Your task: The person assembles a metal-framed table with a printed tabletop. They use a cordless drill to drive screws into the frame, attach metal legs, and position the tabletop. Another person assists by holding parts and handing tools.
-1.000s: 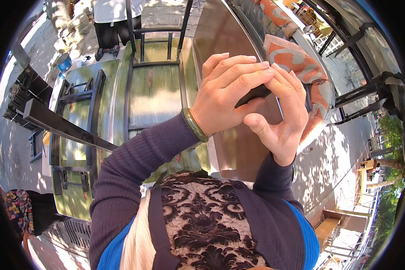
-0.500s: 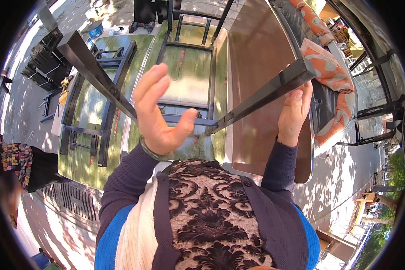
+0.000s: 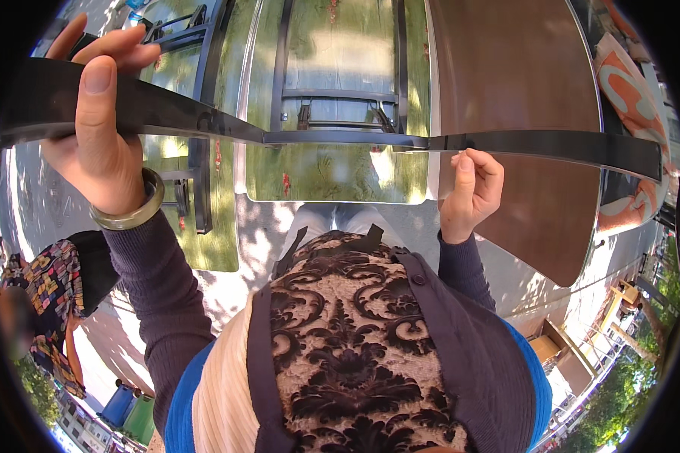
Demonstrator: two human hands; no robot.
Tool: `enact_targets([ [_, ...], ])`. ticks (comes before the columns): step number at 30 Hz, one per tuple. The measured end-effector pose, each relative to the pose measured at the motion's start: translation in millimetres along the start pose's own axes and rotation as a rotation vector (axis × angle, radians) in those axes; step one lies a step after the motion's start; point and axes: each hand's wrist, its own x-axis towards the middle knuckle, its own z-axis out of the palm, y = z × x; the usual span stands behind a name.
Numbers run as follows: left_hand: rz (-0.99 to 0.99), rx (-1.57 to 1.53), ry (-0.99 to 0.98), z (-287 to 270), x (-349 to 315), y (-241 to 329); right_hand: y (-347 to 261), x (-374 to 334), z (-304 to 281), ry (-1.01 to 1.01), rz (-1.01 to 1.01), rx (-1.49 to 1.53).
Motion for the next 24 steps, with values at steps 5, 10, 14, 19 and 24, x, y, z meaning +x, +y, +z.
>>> enact_targets([
  [5,-0.007,-0.528,-0.196,-11,6,-31,5,28,6,0.152,0.075,-0.041],
  [10,-0.048,-0.513,-0.089,-16,2,-27,42,0,8,0.123,0.318,-0.047],
  [14,-0.047,-0.431,-0.002,-13,5,-22,82,-44,20,0.119,0.795,0.101],
  [19,0.096,-0.455,-0.092,11,14,-27,110,-55,42,-0.075,1.040,0.062],
  [24,0.077,-0.477,-0.046,16,11,-27,125,-32,67,-0.313,1.107,0.057],
])
